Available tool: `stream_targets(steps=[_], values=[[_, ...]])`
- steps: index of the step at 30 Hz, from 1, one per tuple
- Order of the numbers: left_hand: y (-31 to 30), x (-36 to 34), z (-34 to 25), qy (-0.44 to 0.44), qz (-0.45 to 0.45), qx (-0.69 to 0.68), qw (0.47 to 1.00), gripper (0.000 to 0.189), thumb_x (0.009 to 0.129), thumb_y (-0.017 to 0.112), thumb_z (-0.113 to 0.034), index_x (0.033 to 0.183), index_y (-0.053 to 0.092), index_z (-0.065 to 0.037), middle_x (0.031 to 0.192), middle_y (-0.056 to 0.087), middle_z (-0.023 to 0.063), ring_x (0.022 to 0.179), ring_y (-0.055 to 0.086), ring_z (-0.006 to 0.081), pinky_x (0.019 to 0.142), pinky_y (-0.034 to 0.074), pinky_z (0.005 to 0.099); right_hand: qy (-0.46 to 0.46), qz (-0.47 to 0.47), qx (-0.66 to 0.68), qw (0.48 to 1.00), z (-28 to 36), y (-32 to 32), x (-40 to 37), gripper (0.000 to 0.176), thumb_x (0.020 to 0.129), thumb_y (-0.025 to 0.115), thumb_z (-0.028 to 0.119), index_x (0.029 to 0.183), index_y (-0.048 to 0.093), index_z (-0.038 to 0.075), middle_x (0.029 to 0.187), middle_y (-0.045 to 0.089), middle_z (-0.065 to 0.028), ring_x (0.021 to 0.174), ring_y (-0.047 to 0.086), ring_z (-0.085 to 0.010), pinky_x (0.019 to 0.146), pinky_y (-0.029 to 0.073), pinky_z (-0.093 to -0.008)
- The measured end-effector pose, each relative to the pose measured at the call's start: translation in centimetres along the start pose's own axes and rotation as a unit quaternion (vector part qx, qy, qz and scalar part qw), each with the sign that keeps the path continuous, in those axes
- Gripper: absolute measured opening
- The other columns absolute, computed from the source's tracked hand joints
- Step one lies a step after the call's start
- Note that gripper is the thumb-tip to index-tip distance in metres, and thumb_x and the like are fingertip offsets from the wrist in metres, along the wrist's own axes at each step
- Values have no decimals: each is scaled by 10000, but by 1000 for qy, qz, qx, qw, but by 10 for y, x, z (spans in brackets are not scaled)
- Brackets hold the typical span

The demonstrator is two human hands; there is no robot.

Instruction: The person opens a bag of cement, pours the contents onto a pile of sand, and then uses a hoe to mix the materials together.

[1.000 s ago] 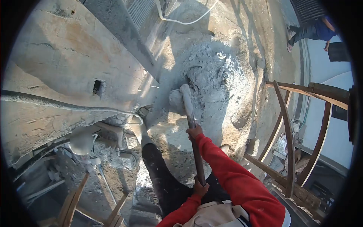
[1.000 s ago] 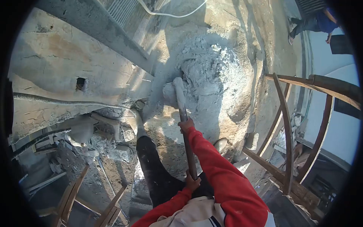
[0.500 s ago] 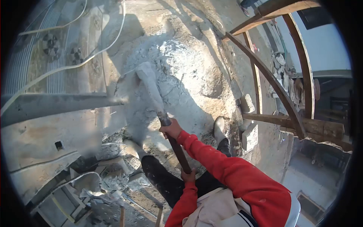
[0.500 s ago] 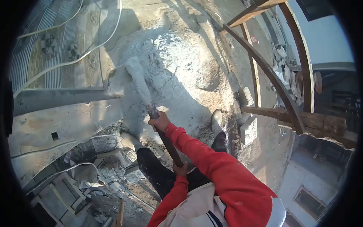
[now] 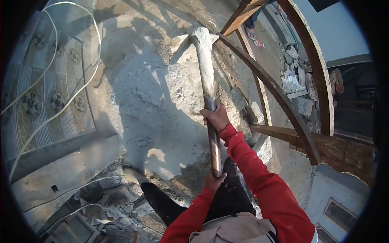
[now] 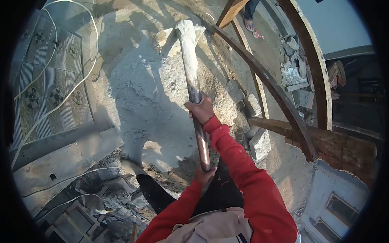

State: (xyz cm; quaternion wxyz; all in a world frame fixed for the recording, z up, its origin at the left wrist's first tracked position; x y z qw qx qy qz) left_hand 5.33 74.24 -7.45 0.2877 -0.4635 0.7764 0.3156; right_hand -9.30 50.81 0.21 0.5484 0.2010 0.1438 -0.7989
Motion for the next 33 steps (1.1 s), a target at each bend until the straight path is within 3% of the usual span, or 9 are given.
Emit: stream_targets(steps=[4, 8, 10, 12, 14, 17, 22, 28, 33], values=[[14, 97, -118, 119, 9, -97, 988, 390, 736, 732, -124, 991, 450, -32, 665, 520, 12, 466, 490, 91, 414, 427, 237, -177, 16, 1, 984, 60, -16, 98, 480, 718, 682, 34, 1067, 351, 22, 696, 508, -75, 485, 537, -151, 424, 464, -273], [-15, 182, -175, 131, 45, -162, 977, 338, 724, 741, -173, 864, 461, -47, 599, 484, 13, 434, 455, 99, 378, 398, 246, -107, -54, -104, 987, -6, -6, 152, 630, 717, 669, 86, 1192, 261, 10, 774, 554, -155, 502, 579, -204, 410, 492, -305], [-30, 208, -142, 92, 38, -148, 984, 253, 728, 695, -171, 798, 476, -66, 590, 496, 19, 411, 469, 113, 374, 392, 264, -2, -54, -158, 986, -66, -1, 178, 727, 692, 675, 115, 1251, 226, -5, 822, 571, -183, 510, 597, -246, 434, 513, -343], [-41, 194, -103, -19, 30, -187, 982, 236, 723, 697, -171, 789, 496, -65, 590, 501, 24, 414, 483, 127, 365, 391, 279, -36, -41, -239, 970, -179, -4, 208, 806, 665, 696, 136, 1283, 203, -23, 871, 573, -220, 523, 609, -273, 458, 526, -384], [-59, 175, -63, -80, 49, -212, 973, 220, 726, 697, -160, 796, 510, -68, 602, 513, 30, 423, 499, 138, 363, 401, 291, 118, -34, -209, 970, -203, 20, 154, 687, 692, 668, 69, 1231, 241, 58, 750, 525, -157, 448, 550, -245, 389, 497, -398], [-94, 153, -34, -99, 99, -220, 965, 196, 717, 689, -96, 742, 502, -45, 557, 517, 50, 386, 503, 157, 346, 410, 308, 88, -74, -230, 966, -244, 31, 127, 737, 657, 713, 129, 1234, 268, 24, 873, 549, -212, 600, 620, -288, 482, 535, -402], [-126, 88, -32, -102, 78, -210, 969, 152, 709, 640, -54, 737, 493, -33, 537, 511, 59, 381, 496, 164, 347, 397, 302, 215, 19, 192, 957, -205, 53, 104, 441, 719, 721, 126, 990, 381, 48, 701, 491, -100, 491, 548, -214, 454, 534, -370], [-146, -6, 48, -108, 99, -110, 983, 182, 719, 666, -100, 760, 508, -21, 524, 511, 42, 376, 486, 142, 366, 395, 291, 178, -103, 80, 975, -242, 68, 9, 205, 714, 650, 41, 800, 464, 34, 580, 482, -59, 425, 513, -167, 387, 465, -317], [-130, -92, 152, -108, 44, 38, 992, 295, 671, 729, -178, 854, 561, -19, 636, 576, 56, 483, 551, 146, 452, 446, 301, 268, -131, 83, 951, -266, 62, -110, 199, 702, 678, 67, 794, 505, 34, 576, 510, -46, 419, 517, -153, 382, 461, -295]])
Point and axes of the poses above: each hand's wrist, its own x-axis towards the middle knuckle, its own y-axis out of the palm, z = x × y, the point moved 2 cm from there along x, towards the middle knuckle
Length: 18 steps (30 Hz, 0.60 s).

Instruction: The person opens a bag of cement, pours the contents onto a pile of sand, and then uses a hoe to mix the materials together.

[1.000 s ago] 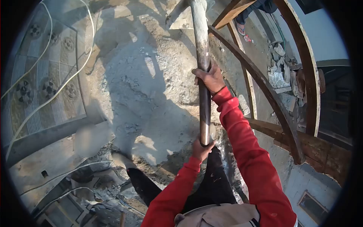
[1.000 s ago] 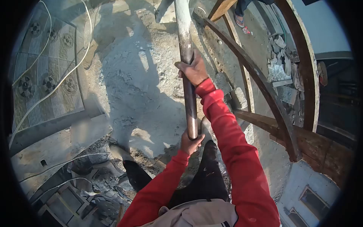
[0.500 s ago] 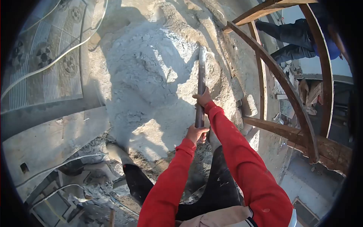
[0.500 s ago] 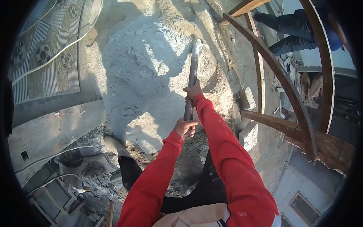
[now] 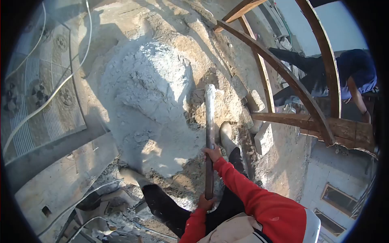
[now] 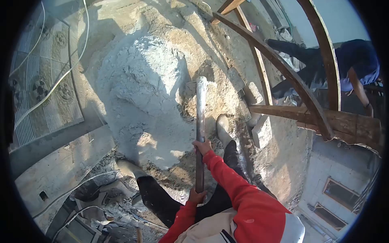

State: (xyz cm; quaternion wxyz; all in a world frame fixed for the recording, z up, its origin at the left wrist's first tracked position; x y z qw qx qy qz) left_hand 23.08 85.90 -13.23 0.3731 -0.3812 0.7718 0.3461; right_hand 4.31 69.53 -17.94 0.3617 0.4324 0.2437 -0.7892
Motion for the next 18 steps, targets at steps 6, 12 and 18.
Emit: stream_targets(steps=[6, 12, 18], values=[[43, 9, -36, 102, -51, 43, 993, 268, 679, 737, -172, 843, 567, -45, 631, 582, 49, 476, 537, 129, 450, 438, 284, -29, 64, 22, 997, 51, -27, -25, 265, 698, 699, 83, 871, 504, 41, 606, 533, -47, 418, 521, -142, 393, 454, -274], [96, 136, -208, 136, 20, -152, 979, 204, 728, 680, -11, 784, 484, -20, 579, 538, 59, 432, 530, 161, 420, 423, 281, -244, 90, -88, 962, 238, -25, 31, 677, 718, 668, 152, 1251, 280, -5, 719, 554, -109, 460, 541, -146, 416, 447, -287], [81, 171, -225, 0, 38, -165, 986, 132, 737, 675, -59, 782, 554, -29, 644, 574, 63, 482, 546, 176, 455, 442, 289, -149, -10, -114, 982, 169, -26, 142, 709, 682, 641, 173, 1283, 281, 60, 798, 602, -182, 534, 618, -256, 475, 502, -354]])
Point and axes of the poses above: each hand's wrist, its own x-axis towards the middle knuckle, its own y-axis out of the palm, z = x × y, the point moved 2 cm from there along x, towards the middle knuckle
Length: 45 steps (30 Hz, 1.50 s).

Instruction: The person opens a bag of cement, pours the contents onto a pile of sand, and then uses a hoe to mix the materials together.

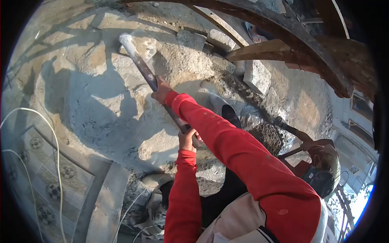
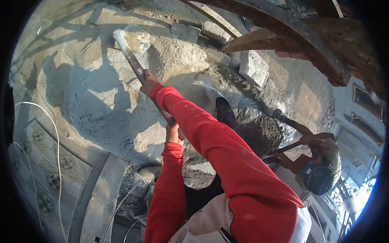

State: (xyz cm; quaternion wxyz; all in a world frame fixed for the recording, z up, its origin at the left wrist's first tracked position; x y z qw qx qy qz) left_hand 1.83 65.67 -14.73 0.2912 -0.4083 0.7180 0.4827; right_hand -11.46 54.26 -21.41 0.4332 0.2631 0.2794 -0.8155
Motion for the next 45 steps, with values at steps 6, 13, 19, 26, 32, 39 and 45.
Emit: stream_targets(steps=[6, 13, 19, 26, 32, 39, 45], values=[[-73, -15, 77, -237, 66, -39, 968, 537, 747, 706, -363, 1148, 514, -61, 1104, 594, 95, 973, 591, 253, 847, 490, 385, 144, -29, -62, 987, -107, 1, -29, 663, 673, 613, 154, 1248, 288, 91, 939, 606, -251, 904, 598, -410, 754, 487, -471], [-96, -10, 83, -138, 81, 60, 985, 548, 729, 720, -342, 1143, 509, -51, 1084, 593, 69, 987, 583, 241, 835, 487, 379, 195, -24, 64, 979, -112, 7, -40, 515, 649, 632, 104, 1109, 408, 39, 848, 620, -220, 686, 651, -326, 574, 532, -410], [-85, -61, 0, -148, 19, 69, 986, 190, 727, 661, -97, 780, 486, -43, 611, 510, 44, 450, 501, 153, 418, 422, 304, 138, -43, 104, 984, -69, 45, -59, 564, 682, 730, 157, 1064, 361, -34, 671, 557, -139, 485, 579, -230, 408, 514, -348], [-150, -205, 50, -133, -32, 133, 982, 195, 698, 632, -52, 811, 479, -12, 546, 502, 59, 423, 517, 149, 395, 423, 277, 187, 54, 307, 931, -84, 100, -146, 246, 714, 706, 88, 783, 475, 36, 567, 511, -46, 425, 525, -138, 380, 469, -281], [-106, -254, 119, -17, -94, 222, 970, 376, 685, 708, -167, 948, 490, -11, 640, 557, 69, 469, 534, 148, 441, 439, 292, 180, 78, 258, 946, -73, 55, -220, 193, 716, 679, 66, 773, 499, 29, 548, 513, -50, 395, 512, -148, 371, 456, -294], [-7, -52, -9, 186, -107, 136, 967, 417, 746, 723, -154, 1016, 436, -19, 723, 553, 61, 519, 535, 127, 458, 498, 275, -104, 183, 181, 961, 120, 6, -55, 412, 722, 678, 94, 1026, 419, -5, 609, 514, -46, 417, 513, -139, 385, 430, -268], [-1, 132, -150, 210, -72, 78, 972, 404, 706, 735, -155, 885, 390, -46, 613, 487, 57, 408, 474, 138, 345, 408, 297, -169, 64, 4, 983, 139, 39, 87, 653, 728, 669, 112, 1230, 256, 52, 772, 558, -159, 460, 570, -197, 380, 505, -343]])
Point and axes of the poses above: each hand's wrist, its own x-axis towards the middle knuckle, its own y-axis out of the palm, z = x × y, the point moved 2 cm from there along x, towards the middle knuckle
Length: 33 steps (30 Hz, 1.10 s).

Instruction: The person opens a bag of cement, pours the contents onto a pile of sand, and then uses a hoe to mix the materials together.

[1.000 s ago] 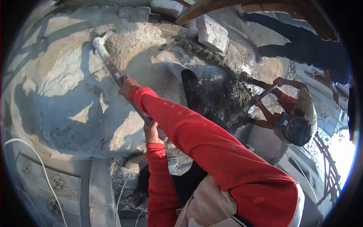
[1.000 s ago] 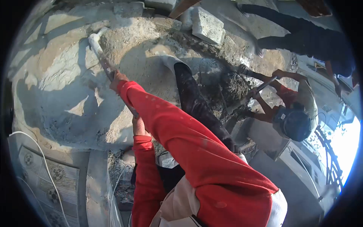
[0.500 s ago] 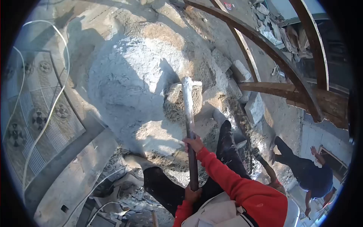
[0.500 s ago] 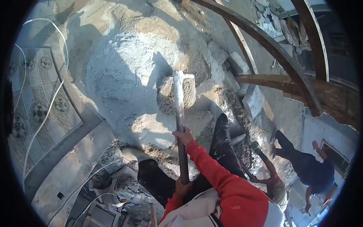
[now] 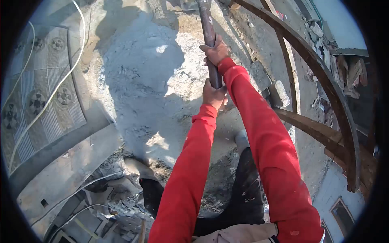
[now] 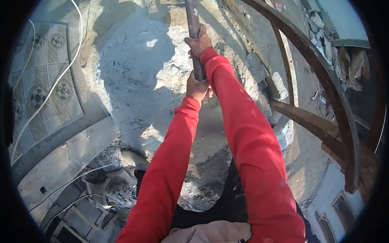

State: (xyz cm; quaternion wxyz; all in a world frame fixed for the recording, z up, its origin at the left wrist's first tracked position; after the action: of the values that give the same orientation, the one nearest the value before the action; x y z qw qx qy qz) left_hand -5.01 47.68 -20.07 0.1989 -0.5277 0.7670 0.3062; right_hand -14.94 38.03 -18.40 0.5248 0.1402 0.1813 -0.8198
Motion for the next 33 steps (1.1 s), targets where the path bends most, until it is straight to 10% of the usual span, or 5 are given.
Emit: stream_targets(steps=[12, 20, 24, 27, 33], values=[[-99, -177, 68, -179, 81, -140, 970, 200, 746, 666, -109, 801, 487, -40, 563, 509, 43, 400, 499, 142, 357, 420, 296, 52, 15, -191, 980, -174, 51, -128, 585, 710, 705, 134, 1123, 314, -2, 796, 520, -151, 546, 566, -256, 434, 519, -376], [-164, -342, 118, -276, 78, 12, 958, 324, 722, 663, -100, 983, 489, -14, 612, 525, 33, 418, 499, 115, 394, 418, 285, 338, -19, 236, 911, -163, 77, -246, 194, 742, 647, 87, 640, 492, 29, 539, 489, -60, 441, 521, -163, 408, 466, -301], [-148, -450, 173, -299, 5, 66, 952, 349, 702, 691, -171, 968, 509, -36, 653, 565, 71, 501, 561, 162, 467, 454, 305, 384, 34, 251, 888, -161, 62, -358, 145, 758, 615, 97, 842, 546, 1, 612, 503, -41, 482, 525, -140, 469, 476, -302], [-134, -477, 182, -39, -17, 223, 974, 432, 692, 709, -233, 1016, 512, -25, 744, 604, 119, 643, 613, 226, 591, 494, 352, 390, 29, 246, 887, -125, 48, -373, 124, 754, 624, 89, 797, 535, 13, 592, 503, -35, 461, 522, -141, 451, 470, -302], [-67, -318, 149, 9, -43, 192, 980, 473, 683, 719, -265, 1028, 505, -22, 767, 602, 146, 708, 617, 274, 643, 479, 382, 212, 49, 238, 947, -27, -5, -246, 272, 754, 642, 60, 955, 466, 6, 586, 515, -49, 437, 516, -139, 423, 469, -269]])
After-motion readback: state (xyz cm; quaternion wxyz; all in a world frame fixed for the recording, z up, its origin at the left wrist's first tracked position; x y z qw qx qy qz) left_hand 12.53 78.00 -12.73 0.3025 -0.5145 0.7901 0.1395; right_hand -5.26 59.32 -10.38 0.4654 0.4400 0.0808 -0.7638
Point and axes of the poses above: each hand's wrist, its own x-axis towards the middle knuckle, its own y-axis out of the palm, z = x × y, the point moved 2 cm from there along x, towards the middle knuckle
